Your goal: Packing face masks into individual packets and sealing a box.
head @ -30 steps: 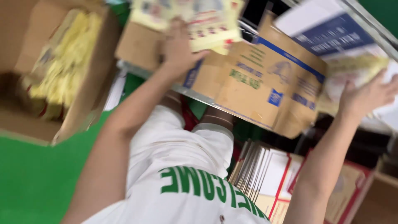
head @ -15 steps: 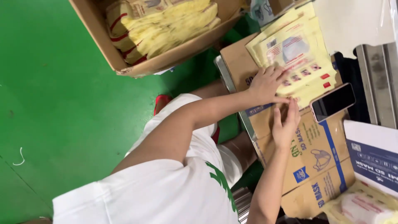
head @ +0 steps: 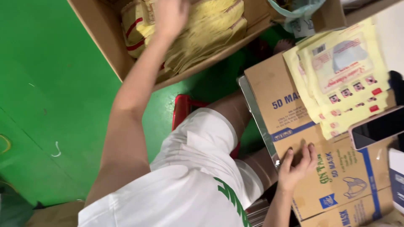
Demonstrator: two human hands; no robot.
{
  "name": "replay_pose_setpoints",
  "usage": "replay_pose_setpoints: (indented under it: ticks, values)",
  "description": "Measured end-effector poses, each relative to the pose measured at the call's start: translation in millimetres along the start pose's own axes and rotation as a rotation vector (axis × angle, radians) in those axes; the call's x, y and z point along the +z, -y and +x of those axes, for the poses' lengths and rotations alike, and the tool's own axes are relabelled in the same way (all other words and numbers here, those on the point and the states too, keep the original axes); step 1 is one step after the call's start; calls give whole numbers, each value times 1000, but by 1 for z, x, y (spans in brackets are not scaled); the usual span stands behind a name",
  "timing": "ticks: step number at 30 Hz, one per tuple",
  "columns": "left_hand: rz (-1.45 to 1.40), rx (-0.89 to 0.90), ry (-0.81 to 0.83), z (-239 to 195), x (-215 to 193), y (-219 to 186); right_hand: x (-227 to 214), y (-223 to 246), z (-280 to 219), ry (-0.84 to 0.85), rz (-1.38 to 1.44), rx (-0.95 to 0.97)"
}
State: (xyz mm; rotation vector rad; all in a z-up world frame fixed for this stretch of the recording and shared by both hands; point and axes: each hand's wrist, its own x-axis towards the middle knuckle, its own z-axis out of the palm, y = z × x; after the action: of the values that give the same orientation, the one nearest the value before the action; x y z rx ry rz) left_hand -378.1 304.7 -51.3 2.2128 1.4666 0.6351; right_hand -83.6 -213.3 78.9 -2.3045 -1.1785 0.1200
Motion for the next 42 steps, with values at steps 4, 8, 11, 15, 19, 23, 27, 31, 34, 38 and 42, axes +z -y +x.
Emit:
replay_pose_setpoints:
  ticks: [4, 8, 11, 15, 19, 23, 27, 31, 34, 38, 42]
  values:
    - [351, 59, -96, -25, 62, 147, 3, 0, 3, -1, -142, -26]
    - [507, -190, 254, -42, 82, 195, 4, -1, 3, 35, -221, -25]
    - [639, -175, 395, -49, 99, 216, 2, 3, 4, 61, -236, -21]
    - [845, -114, 469, -47, 111, 235, 2, 5, 6, 70, -275, -62]
    - [863, -189, 358, -38, 104, 246, 1, 1, 4, 38, -218, -13]
    - [787, -346, 487, -29, 99, 242, 1, 0, 4, 31, -249, -1]
    - [823, -217, 519, -23, 91, 242, 1, 5, 4, 28, -248, 5]
    - [820, -255, 754, -15, 88, 233, 2, 4, 3, 25, -242, 25]
    - [834, -84, 575, -20, 113, 275, 4, 5, 1, 25, -238, 45]
    - [933, -184, 605, 9, 90, 227, 2, 7, 3, 40, -273, 42]
    - [694, -578, 499, 43, 45, 170, 2, 9, 8, 32, -260, 37]
